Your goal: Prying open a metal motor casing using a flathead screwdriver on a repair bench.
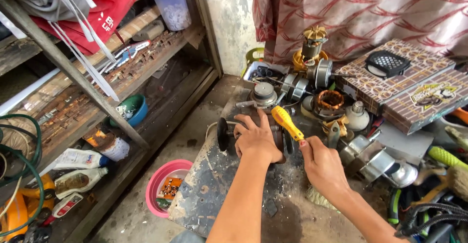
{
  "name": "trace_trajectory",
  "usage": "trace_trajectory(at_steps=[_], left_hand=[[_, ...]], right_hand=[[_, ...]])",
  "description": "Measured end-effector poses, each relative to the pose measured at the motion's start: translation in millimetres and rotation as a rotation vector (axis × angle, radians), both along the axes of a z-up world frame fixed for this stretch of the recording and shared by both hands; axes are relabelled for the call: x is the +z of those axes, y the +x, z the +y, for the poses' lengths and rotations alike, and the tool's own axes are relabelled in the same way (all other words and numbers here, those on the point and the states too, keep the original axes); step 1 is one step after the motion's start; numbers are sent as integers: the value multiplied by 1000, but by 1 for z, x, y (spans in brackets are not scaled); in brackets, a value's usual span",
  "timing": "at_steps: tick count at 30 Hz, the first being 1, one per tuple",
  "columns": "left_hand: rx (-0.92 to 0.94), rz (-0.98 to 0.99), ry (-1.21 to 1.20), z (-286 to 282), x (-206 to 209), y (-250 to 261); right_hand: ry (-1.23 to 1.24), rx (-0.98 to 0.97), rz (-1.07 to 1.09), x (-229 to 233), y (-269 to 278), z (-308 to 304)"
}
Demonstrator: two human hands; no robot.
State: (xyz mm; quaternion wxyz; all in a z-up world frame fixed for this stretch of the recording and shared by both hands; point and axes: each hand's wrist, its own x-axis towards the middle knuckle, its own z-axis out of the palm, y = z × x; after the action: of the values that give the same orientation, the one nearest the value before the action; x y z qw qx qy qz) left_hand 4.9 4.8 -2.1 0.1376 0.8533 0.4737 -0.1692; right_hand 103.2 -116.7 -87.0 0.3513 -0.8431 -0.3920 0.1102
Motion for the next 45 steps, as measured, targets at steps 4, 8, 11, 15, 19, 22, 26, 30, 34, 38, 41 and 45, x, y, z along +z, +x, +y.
trace_trajectory(at_steps=[4,8,11,15,19,22,26,30,34,38,41,45], left_hand=[[5,6,-44,-4,7,-4],[-6,15,-39,-8,8,-7],[-7,19,-27,-3,11,-3],[-6,31,-26,-4,6,-4],[-26,29,-58,-7,5,-10],[-21,-4,1,-2,6,-4],[2,0,-21,-1,-2,-6],[11,-5,-35,-3,-1,-7],[16,-9,-21,-1,-1,-4],[11,-74,-31,-1,-1,-6],[-17,-132,-18,-4,-4,-10],[-4,-129,-10,4,-11,-4]], right_hand=[[106,-62,-33,-10,-2,-16],[25,-54,-11,-23,-5,-28],[44,-85,-17,-17,1,-22],[110,-120,86,-11,-9,-25],[23,-154,90,-14,-10,-24],[90,-106,170,-5,-9,-18],[120,-167,226,-7,-15,-18],[207,-187,243,-8,-17,-18],[90,-30,157,-9,-10,-3],[129,-44,121,-12,-2,11],[129,-37,109,-9,-10,7],[37,-12,32,-10,-9,5]])
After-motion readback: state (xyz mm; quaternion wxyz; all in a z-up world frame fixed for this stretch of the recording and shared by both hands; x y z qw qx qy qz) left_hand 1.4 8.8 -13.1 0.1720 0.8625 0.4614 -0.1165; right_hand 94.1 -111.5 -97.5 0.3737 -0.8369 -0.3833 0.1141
